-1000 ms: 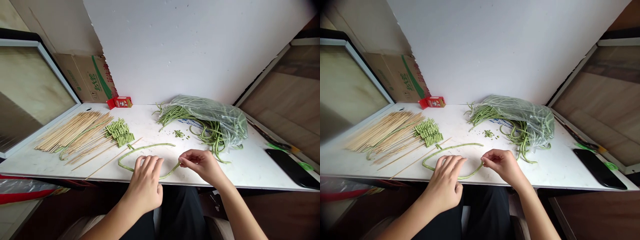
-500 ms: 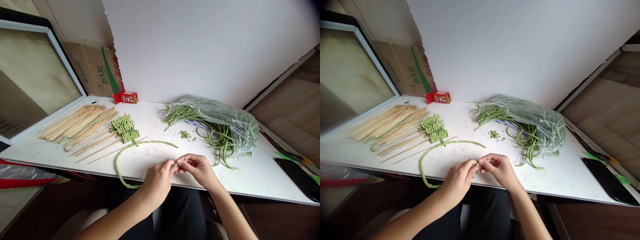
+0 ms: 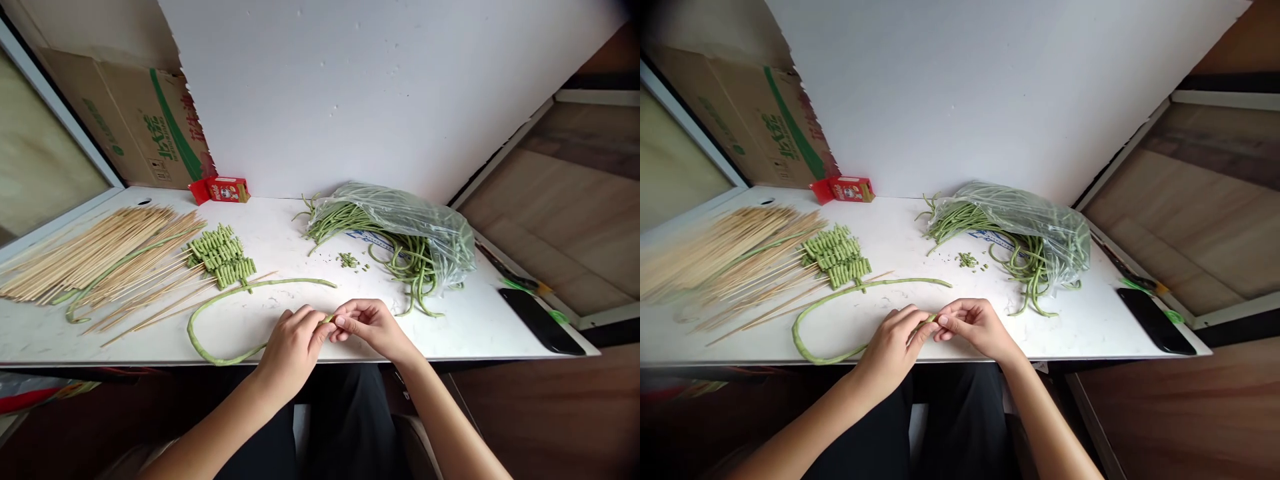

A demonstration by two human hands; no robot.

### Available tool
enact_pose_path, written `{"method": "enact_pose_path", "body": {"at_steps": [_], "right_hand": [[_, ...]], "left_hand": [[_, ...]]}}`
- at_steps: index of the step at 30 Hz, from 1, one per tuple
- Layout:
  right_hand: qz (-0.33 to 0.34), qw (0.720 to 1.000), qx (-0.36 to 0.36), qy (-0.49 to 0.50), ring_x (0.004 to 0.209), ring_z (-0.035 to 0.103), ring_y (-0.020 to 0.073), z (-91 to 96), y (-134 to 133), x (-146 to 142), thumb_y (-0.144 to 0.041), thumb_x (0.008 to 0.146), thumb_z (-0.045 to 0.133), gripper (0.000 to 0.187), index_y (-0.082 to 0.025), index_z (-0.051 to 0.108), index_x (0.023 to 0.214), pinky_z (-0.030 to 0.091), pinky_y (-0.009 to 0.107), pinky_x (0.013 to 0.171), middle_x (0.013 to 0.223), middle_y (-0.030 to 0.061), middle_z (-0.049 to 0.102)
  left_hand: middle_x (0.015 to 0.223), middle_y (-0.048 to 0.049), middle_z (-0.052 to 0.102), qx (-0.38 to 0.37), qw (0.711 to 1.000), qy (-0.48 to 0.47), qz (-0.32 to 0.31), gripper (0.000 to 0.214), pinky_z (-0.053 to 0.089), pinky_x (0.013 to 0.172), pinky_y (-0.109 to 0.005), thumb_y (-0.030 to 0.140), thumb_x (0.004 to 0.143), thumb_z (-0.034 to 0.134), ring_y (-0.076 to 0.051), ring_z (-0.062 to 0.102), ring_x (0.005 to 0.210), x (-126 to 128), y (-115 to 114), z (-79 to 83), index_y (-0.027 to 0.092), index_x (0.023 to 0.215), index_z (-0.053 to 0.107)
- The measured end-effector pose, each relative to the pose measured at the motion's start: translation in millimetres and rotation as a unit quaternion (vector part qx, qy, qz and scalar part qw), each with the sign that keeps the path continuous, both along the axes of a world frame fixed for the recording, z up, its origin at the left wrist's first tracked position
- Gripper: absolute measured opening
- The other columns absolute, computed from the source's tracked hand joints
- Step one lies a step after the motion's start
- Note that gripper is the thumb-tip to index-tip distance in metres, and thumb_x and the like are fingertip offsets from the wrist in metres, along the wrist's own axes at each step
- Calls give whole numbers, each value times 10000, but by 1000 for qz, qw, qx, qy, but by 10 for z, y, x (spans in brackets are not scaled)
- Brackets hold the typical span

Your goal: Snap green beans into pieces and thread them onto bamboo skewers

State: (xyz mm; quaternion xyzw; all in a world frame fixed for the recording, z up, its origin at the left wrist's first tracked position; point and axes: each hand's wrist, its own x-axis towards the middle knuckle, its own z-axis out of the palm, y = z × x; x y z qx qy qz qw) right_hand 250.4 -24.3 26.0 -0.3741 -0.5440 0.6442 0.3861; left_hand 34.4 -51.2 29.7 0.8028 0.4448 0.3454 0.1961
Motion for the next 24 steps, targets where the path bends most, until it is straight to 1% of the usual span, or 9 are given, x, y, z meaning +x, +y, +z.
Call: {"method": "enact_pose_path", "body": {"at_steps": [4,7,12,15,17,20,24], "right_hand": [[-7,1000,23,8,781,796,196,31,-30,9,-373,875,873,268,-166,786,1021,660,309,742,845,66,819],[1,999,36,-18,802,789,204,76,-54,4,-387,860,883,280,-177,801,1026,658,328,770,873,65,820],[-2,996,60,-61,800,764,205,124,-83,-20,-445,918,816,289,-171,789,1006,642,331,759,877,73,800],[7,994,65,-88,759,725,186,157,-105,-44,-460,958,767,302,-168,765,1035,615,311,718,863,66,769],[17,993,63,-97,724,694,167,188,-122,-61,-458,978,743,294,-169,753,1031,590,292,697,845,54,751],[35,994,53,-93,718,673,158,222,-145,-85,-456,994,720,289,-167,737,994,572,284,696,830,49,735],[47,996,32,-66,726,687,164,204,-148,-105,-467,996,713,297,-170,712,984,579,290,699,835,54,745]], "left_hand": [[856,-23,685,19,999,41,-8,270,440,719,-346,237,1100,500,-188,580,728,-12,13,-28,213,907,687],[819,-26,678,35,997,72,-10,312,422,694,-353,228,1104,482,-185,527,680,-5,0,-41,200,860,674],[806,-35,688,53,995,81,-12,317,408,696,-357,233,1111,462,-185,528,682,5,-6,-44,197,854,645],[803,-25,701,53,996,70,-21,288,387,709,-366,185,1097,462,-178,550,680,-3,8,-34,196,853,614],[815,-13,715,40,997,62,-32,264,376,738,-375,112,1071,458,-173,590,698,-14,20,-21,195,864,600],[844,0,734,20,997,55,-48,284,360,783,-383,-19,983,439,-170,648,744,-38,41,6,194,878,595],[831,10,733,16,997,43,-62,329,344,798,-384,-79,885,437,-176,667,775,-73,67,46,202,847,605]]}}
